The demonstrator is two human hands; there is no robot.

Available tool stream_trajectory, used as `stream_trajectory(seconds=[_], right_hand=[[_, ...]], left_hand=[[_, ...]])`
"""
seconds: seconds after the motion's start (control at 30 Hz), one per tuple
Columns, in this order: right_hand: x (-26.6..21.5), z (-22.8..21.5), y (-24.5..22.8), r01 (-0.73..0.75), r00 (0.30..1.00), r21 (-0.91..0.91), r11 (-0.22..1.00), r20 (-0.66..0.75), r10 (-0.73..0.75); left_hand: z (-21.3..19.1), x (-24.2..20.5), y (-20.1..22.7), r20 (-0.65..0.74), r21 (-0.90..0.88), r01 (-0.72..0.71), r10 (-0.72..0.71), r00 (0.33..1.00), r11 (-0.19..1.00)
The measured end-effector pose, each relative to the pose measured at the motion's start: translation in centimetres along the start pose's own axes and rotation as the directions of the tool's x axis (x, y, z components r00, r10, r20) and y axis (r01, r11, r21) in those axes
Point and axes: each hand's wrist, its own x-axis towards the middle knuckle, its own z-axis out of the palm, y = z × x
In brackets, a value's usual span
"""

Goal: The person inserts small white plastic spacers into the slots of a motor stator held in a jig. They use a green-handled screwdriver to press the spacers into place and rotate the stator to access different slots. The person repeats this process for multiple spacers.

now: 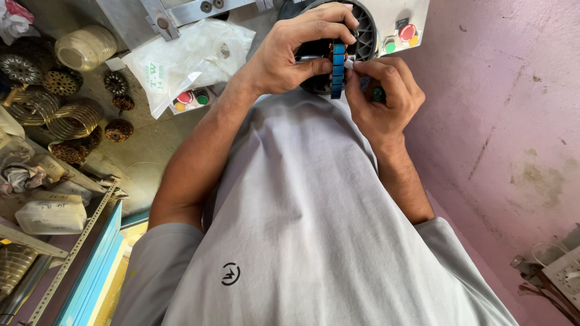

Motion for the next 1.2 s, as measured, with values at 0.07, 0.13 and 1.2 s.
stream_trajectory(seconds=[0.07, 0.13, 1.2], right_hand=[[0.0, 0.2, 0.1, 0.035, 0.999, -0.038, 0.999, -0.004, -0.035], [0.0, 0.3, -0.1, 0.078, 0.997, -0.082, 0.994, -0.004, -0.079], [5.3, -2.0, 6.6, -0.42, 0.781, 0.373, 0.827, 0.613, 0.121]], left_hand=[[0.0, 0.1, -0.1, 0.003, 0.013, -0.002, 0.002, 1.0, 1.0], [0.0, 0.1, -0.2, 0.002, 0.014, -0.01, 0.01, 1.0, 1.0], [0.5, -0.5, -0.8, 0.016, 0.128, -0.07, 0.068, 0.998, 0.989]])
